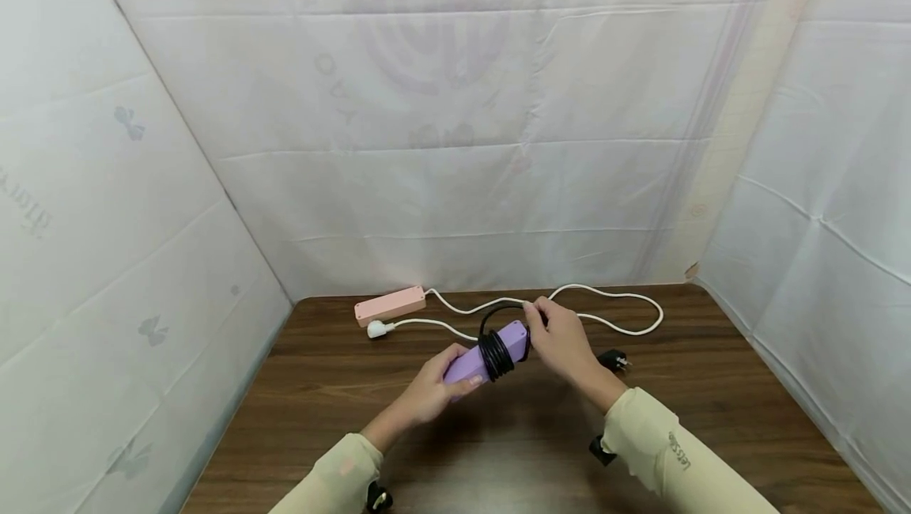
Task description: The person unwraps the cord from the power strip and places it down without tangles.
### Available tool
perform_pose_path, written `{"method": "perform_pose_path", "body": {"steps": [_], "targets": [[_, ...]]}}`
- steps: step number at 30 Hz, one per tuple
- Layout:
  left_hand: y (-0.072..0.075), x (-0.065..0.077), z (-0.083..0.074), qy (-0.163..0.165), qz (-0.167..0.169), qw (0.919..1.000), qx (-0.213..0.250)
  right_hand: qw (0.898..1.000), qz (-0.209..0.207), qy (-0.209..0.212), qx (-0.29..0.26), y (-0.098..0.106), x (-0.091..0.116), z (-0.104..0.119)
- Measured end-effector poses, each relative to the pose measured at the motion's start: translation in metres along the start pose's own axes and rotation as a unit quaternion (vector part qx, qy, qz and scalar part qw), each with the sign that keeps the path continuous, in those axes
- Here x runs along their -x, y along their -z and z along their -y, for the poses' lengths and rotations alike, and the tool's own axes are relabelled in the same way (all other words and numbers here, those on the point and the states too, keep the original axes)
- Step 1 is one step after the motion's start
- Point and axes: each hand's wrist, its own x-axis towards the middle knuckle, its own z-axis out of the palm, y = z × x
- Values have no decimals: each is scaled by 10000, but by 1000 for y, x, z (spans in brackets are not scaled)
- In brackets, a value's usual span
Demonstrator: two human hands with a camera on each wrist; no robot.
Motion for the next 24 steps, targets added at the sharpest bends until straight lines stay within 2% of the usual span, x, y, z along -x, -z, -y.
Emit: {"method": "perform_pose_path", "body": {"steps": [5, 10, 17, 21, 24], "targets": [[0, -1, 3, -108, -147, 9996, 234, 9994, 315, -157, -26, 2, -1, -14], [1, -4, 5, 42, -459, 9976, 510, 9965, 702, -153, 431, 2, 3, -33], [8, -7, 10, 392, -1297, 9854, 1032, 9803, 1674, 100, 1047, 5, 15, -56], [11, -9, 15, 458, -1635, 9784, 1177, 9706, 2118, 272, 1111, 8, 20, -65], [13, -12, 18, 506, -1784, 9748, 1241, 9654, 2278, 379, 1209, 7, 22, -71]]}}
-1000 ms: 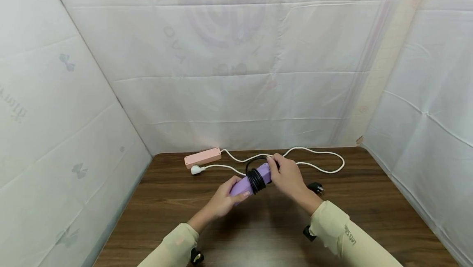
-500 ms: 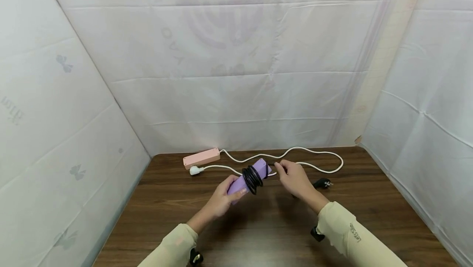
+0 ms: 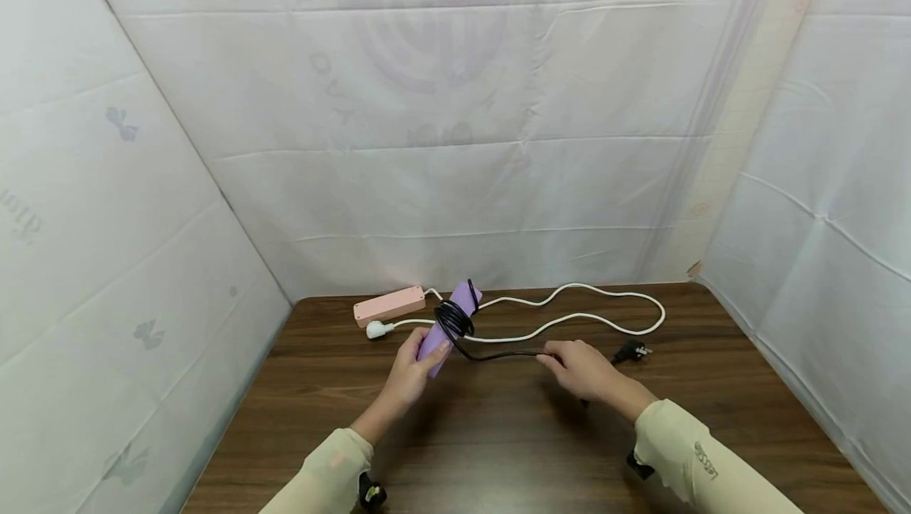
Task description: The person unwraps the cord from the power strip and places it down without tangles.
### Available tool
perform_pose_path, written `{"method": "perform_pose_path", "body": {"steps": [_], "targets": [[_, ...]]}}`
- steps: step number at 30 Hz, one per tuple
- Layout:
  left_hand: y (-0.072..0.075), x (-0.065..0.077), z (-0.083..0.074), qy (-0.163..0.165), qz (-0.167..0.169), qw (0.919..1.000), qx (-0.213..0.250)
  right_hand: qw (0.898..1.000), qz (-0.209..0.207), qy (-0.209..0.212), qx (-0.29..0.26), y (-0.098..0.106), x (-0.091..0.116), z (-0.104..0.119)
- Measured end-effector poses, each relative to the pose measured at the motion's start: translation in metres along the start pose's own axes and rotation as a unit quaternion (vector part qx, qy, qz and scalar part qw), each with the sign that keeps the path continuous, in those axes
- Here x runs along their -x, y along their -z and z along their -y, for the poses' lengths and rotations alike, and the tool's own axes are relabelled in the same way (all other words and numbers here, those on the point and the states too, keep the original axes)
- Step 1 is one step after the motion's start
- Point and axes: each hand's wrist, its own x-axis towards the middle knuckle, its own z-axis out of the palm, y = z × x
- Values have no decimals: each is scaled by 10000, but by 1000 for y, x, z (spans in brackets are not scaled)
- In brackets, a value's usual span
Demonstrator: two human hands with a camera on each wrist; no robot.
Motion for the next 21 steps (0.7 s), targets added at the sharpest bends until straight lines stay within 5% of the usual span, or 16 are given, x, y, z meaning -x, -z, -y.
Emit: {"method": "perform_pose_path", "body": {"steps": [8, 21], "targets": [[-1, 0, 0, 52, 93, 9999, -5, 9996, 219, 138, 102, -6, 3, -9], [-4, -2, -6, 44, 99, 9999, 71, 9973, -339, 574, 324, 0, -1, 22]]}}
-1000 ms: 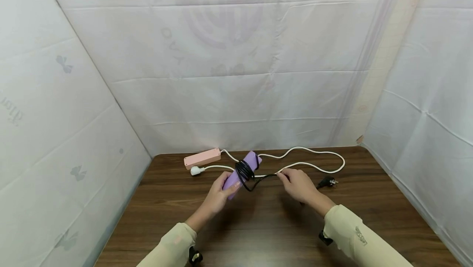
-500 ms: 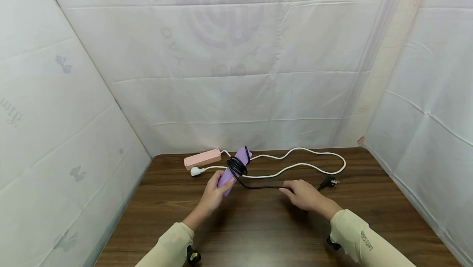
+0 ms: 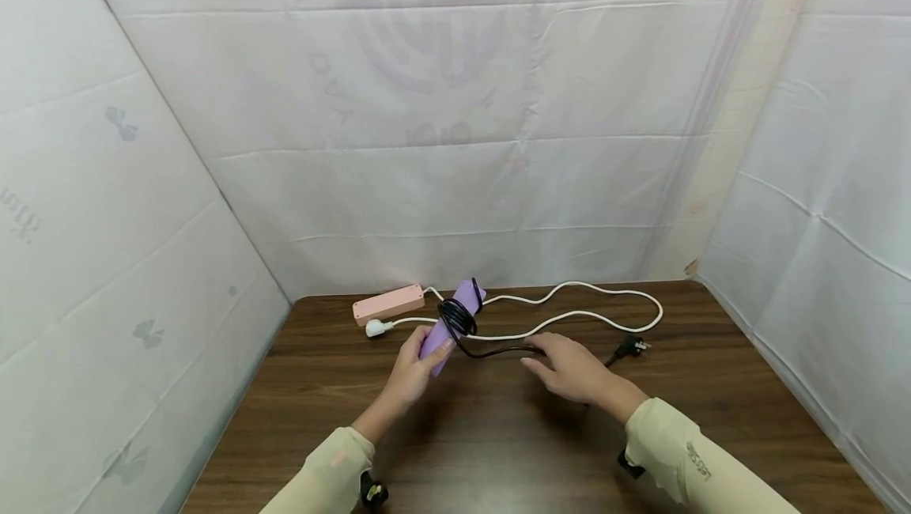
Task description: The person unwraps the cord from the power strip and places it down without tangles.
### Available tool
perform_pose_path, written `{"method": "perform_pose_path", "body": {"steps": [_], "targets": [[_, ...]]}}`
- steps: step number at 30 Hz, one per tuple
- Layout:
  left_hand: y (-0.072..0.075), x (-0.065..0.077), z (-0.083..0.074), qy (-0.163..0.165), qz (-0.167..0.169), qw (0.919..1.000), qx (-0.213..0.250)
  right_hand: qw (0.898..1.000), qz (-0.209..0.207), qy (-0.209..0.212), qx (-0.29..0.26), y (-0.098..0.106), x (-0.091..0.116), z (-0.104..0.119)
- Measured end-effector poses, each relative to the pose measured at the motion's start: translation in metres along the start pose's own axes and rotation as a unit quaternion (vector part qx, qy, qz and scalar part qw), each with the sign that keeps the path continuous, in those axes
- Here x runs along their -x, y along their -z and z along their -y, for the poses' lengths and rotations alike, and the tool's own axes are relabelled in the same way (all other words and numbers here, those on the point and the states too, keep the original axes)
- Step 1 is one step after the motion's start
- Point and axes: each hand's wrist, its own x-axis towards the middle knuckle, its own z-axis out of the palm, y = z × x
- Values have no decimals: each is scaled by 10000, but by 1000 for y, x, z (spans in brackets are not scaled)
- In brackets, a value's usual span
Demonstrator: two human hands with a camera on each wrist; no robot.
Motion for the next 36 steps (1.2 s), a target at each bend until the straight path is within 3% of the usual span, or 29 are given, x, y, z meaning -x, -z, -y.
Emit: {"method": "perform_pose_path", "body": {"steps": [6, 12, 18, 23, 36], "targets": [[-6, 1, -7, -9, 130, 9998, 121, 9979, -75, 631, 96, -8, -13, 23], [-13, 2, -12, -83, 242, 9994, 216, 9891, -216, 1456, 81, -17, -25, 53], [-16, 1, -13, -165, 320, 9992, 181, 9790, -763, 1891, 58, -23, -28, 67], [-14, 0, -12, -145, 212, 9997, 36, 9714, -1283, 1988, -184, -19, -29, 67], [-12, -1, -8, -166, 190, 9996, -160, 9715, -1767, 1573, -120, 0, -30, 63]]}}
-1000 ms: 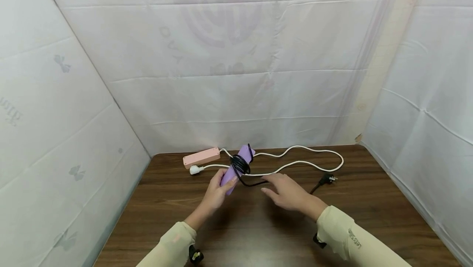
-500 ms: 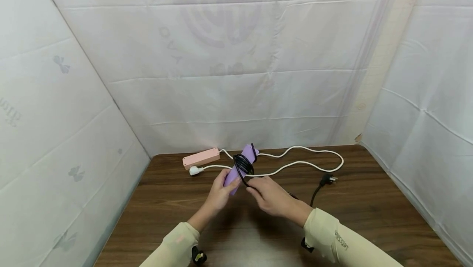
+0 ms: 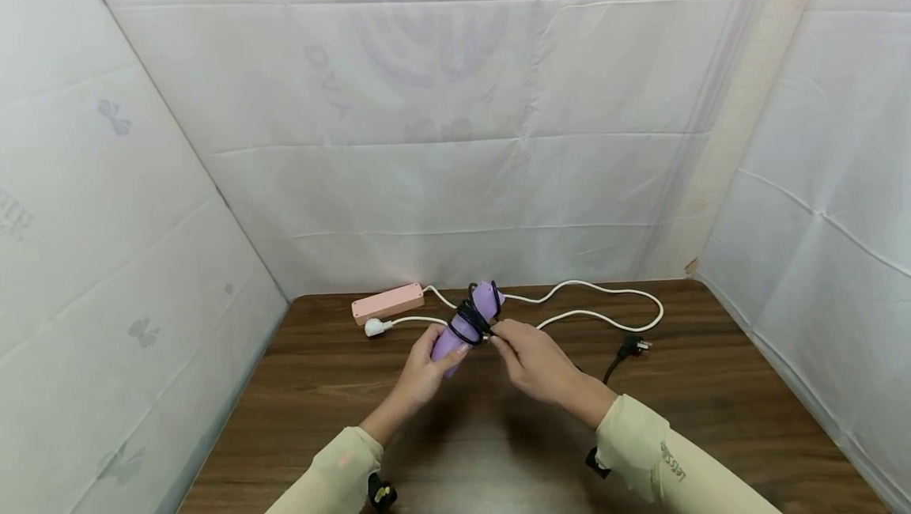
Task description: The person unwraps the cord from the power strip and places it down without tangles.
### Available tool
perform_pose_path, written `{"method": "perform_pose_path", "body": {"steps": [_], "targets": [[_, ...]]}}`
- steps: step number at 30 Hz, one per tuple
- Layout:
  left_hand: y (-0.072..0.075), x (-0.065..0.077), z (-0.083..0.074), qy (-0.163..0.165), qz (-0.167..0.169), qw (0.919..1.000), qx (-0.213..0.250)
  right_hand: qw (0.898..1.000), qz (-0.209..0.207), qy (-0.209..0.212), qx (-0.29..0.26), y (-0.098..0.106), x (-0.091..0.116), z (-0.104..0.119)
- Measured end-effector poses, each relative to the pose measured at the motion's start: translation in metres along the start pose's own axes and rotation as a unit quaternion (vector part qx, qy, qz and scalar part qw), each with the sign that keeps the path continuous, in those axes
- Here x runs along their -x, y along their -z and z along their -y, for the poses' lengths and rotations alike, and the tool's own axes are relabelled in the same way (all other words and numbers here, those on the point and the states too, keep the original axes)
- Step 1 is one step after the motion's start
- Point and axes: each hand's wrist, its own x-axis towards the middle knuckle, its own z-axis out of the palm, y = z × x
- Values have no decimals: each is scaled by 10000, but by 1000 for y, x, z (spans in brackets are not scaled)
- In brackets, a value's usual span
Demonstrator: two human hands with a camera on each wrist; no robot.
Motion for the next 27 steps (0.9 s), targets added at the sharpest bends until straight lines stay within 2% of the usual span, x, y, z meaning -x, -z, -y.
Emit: {"method": "perform_pose_path", "body": {"steps": [6, 11, 16, 22, 27], "targets": [[0, 0, 1, 68, -33, 10000, 54, 9991, -291, -301, 32, 7, -5, -5], [1, -2, 1, 58, -24, 9999, 99, 9959, -352, -828, 0, 14, -8, -12], [1, -2, 0, 31, -5, 9999, 139, 9920, -213, -1245, -10, 14, -6, -20], [3, 2, 2, 81, -44, 9999, 95, 9893, 42, -1459, 73, 10, 0, -28], [5, 3, 4, 85, -57, 9997, 232, 9868, 101, -1616, 74, 11, 6, -33]]}}
